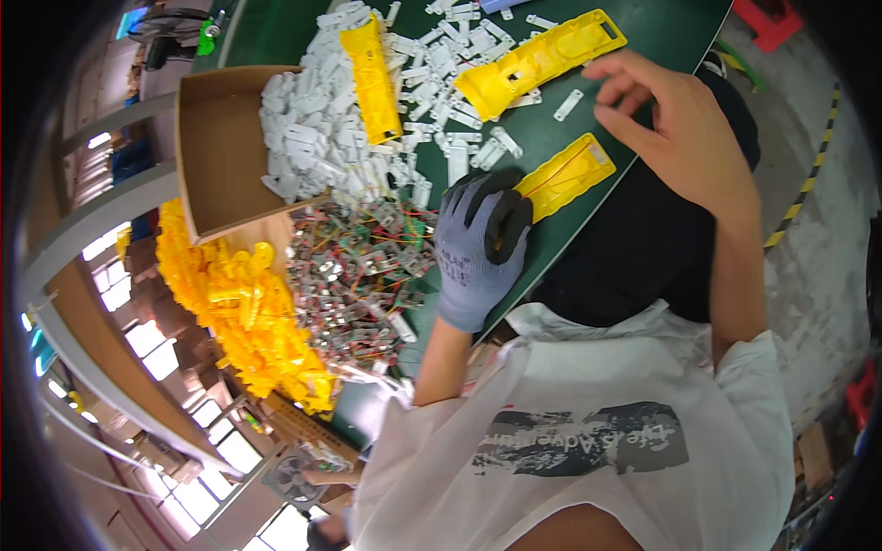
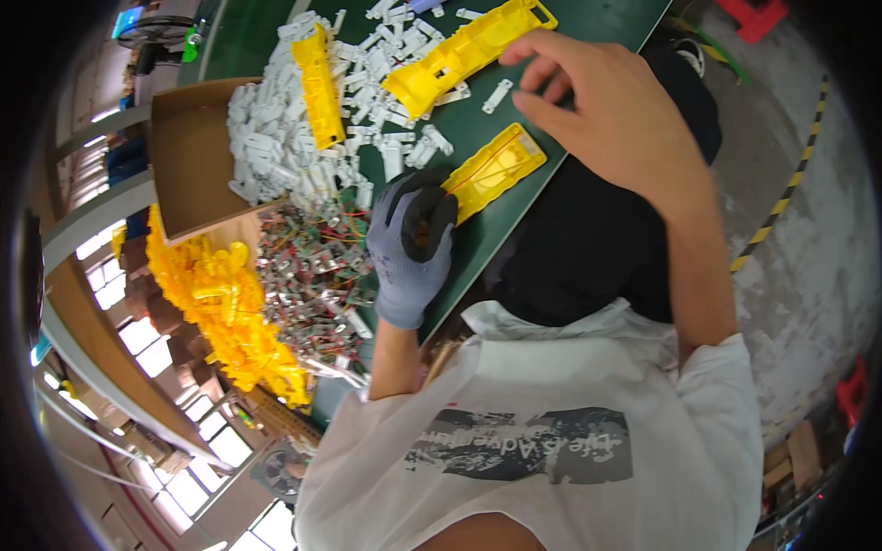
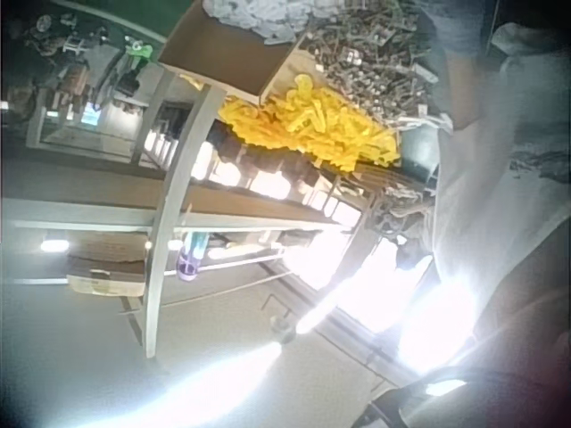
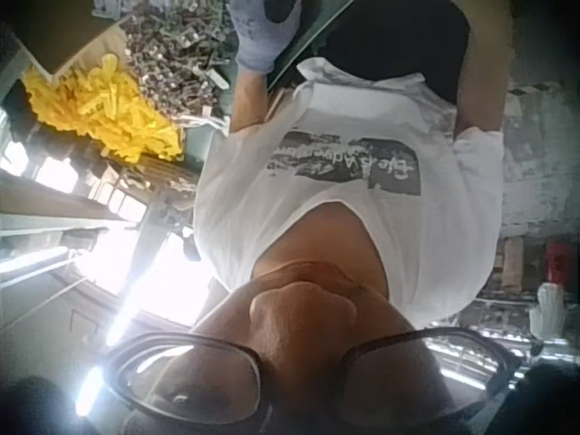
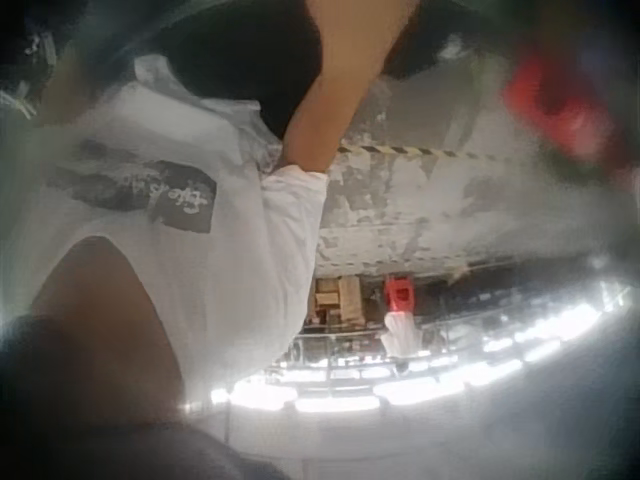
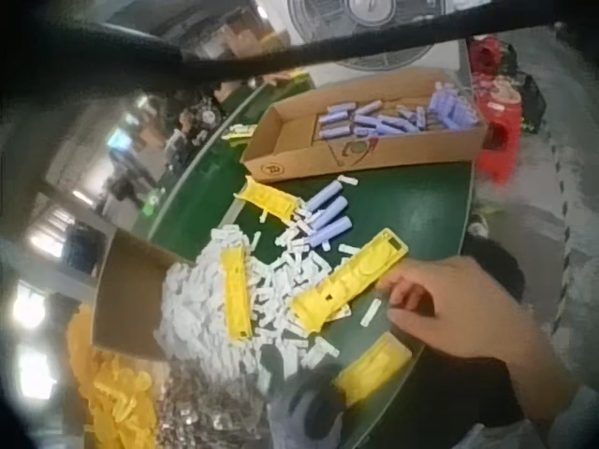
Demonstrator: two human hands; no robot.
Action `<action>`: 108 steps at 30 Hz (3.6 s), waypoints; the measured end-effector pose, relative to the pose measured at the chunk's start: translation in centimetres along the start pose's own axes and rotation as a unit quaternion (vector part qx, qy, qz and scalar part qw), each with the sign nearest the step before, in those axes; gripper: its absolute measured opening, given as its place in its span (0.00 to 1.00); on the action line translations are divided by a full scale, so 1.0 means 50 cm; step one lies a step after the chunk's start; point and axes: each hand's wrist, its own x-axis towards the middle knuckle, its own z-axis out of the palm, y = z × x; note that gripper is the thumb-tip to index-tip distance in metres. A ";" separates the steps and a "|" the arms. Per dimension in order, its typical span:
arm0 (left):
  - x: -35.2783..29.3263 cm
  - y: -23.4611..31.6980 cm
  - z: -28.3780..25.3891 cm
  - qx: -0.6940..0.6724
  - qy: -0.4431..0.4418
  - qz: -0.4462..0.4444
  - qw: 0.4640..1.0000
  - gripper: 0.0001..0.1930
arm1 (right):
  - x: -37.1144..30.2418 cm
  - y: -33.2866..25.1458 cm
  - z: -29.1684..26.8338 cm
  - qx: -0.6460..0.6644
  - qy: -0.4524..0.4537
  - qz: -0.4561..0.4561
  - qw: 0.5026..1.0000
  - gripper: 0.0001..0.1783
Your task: The person is assembling yellow flashlights by placing components like the circuit board, battery, and casing together.
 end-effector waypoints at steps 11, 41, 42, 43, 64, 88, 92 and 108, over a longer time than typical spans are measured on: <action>0.011 0.004 -0.001 0.044 0.042 0.091 0.994 0.13 | 0.040 0.014 0.075 -0.222 0.115 -0.064 0.966 0.06; -0.038 -0.040 -0.003 -0.024 0.116 0.093 0.989 0.17 | -0.060 0.000 0.065 0.001 0.080 -0.101 0.992 0.08; -0.038 -0.038 -0.002 -0.023 0.119 0.090 0.989 0.17 | -0.068 0.002 0.068 0.088 0.074 -0.101 0.988 0.09; -0.036 -0.035 0.000 -0.020 0.122 0.083 0.989 0.14 | -0.072 0.002 0.066 0.115 0.067 -0.092 0.987 0.11; -0.033 -0.038 0.008 -0.040 0.129 0.076 0.988 0.15 | -0.034 -0.032 0.000 -0.415 -0.230 -0.383 0.793 0.26; -0.041 -0.043 0.018 -0.013 0.130 0.065 0.989 0.15 | 0.205 -0.182 0.185 -0.318 -0.418 -0.234 0.818 0.12; -0.046 -0.049 0.019 0.000 0.152 0.071 0.986 0.15 | 0.239 -0.209 0.205 -0.302 -0.350 -0.250 0.851 0.11; -0.039 -0.042 0.008 -0.022 0.157 0.061 0.985 0.15 | 0.364 -0.196 0.263 -0.083 -0.169 -0.272 0.944 0.11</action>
